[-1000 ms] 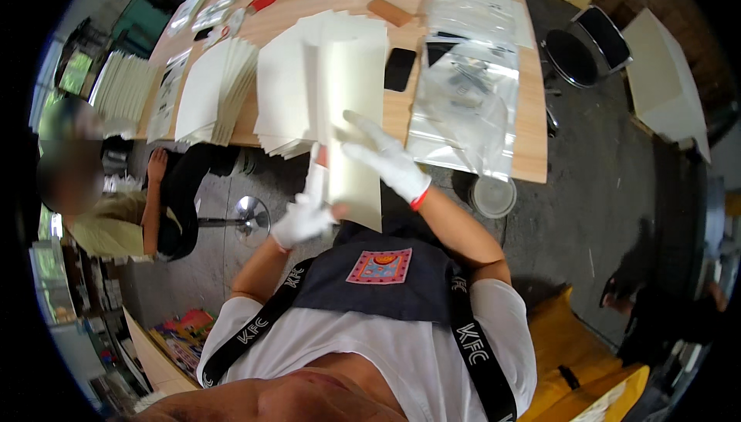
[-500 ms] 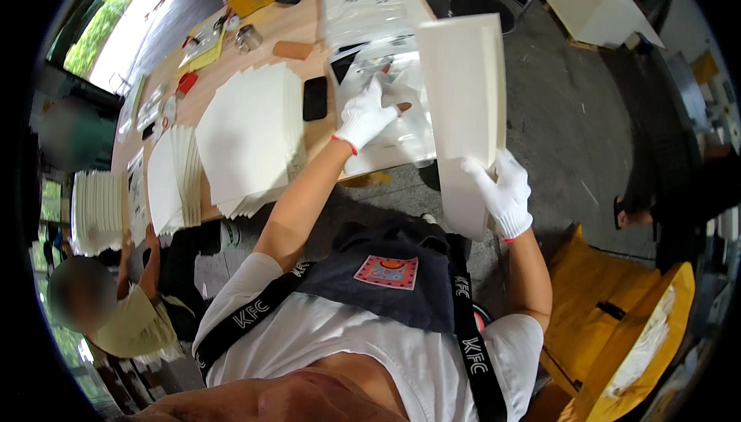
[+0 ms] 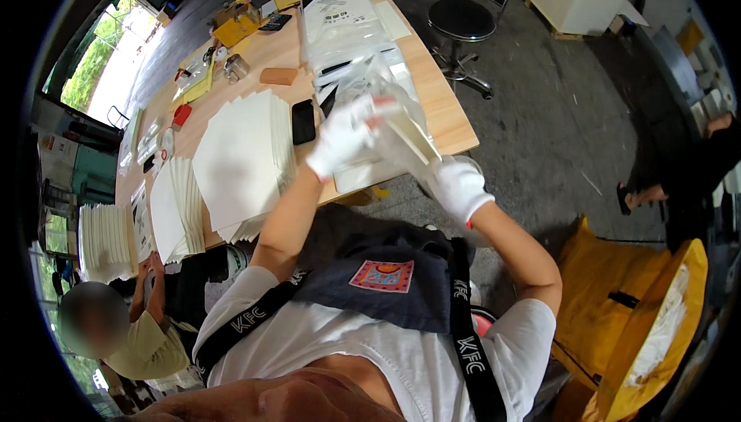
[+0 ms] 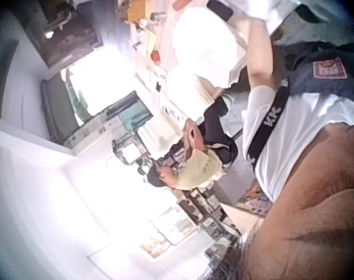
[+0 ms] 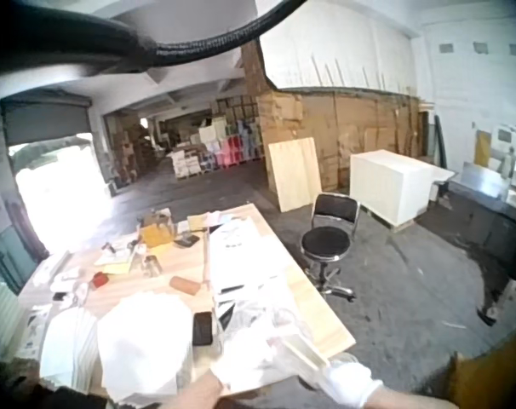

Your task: The person repeatedly picks up stacks of white paper, places them into clear plastic bags, and seals the bags. They then place the packaged items onto a growing pile on the table. The process is repetitive and involves handling paper and plastic packaging materials.

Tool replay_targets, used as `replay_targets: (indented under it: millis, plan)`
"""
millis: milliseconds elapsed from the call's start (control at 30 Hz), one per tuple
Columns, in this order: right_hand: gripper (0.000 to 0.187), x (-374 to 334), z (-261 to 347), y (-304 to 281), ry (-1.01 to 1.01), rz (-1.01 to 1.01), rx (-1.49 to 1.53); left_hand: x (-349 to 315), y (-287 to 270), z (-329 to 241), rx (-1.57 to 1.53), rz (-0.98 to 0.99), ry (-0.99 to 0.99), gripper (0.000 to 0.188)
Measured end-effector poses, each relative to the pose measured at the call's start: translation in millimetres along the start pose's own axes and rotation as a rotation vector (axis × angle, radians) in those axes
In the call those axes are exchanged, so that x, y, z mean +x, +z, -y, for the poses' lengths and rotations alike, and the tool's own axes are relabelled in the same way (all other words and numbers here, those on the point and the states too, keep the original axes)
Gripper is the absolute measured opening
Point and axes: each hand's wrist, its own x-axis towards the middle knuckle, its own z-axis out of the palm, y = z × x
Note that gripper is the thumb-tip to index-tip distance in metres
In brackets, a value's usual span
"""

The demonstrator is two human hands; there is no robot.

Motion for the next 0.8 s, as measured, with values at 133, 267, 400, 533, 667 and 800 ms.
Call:
replay_targets:
  millis: [133, 267, 400, 533, 667, 800]
  plan:
    - [0.038, 35.0, -31.0, 35.3, 0.147, 0.104, 1.848, -76.9, 41.0, 49.5, 0.376, 0.060, 0.273, 0.034]
    - [0.036, 89.2, -5.8, 28.5, 0.433, 0.111, 1.555, -65.6, 51.0, 39.0, 0.532, -0.021, 0.679, 0.038]
    - [0.036, 114.1, 18.5, 49.4, 0.396, 0.162, 1.194, -28.4, 76.9, 12.8, 0.424, -0.058, 0.657, 0.032]
    - [0.038, 121.1, 35.0, 69.0, 0.278, 0.262, 0.598, -23.2, 92.2, 40.9, 0.604, -0.155, 0.621, 0.023]
    - [0.037, 40.7, 66.9, 82.9, -0.129, -0.471, 0.288, -40.8, 45.8, 80.9, 0.670, -0.195, 0.121, 0.016]
    - [0.061, -1.9, 66.7, 70.7, 0.064, -0.655, 0.323, -88.8, 49.7, 103.3, 0.596, -0.073, 0.140, 0.014]
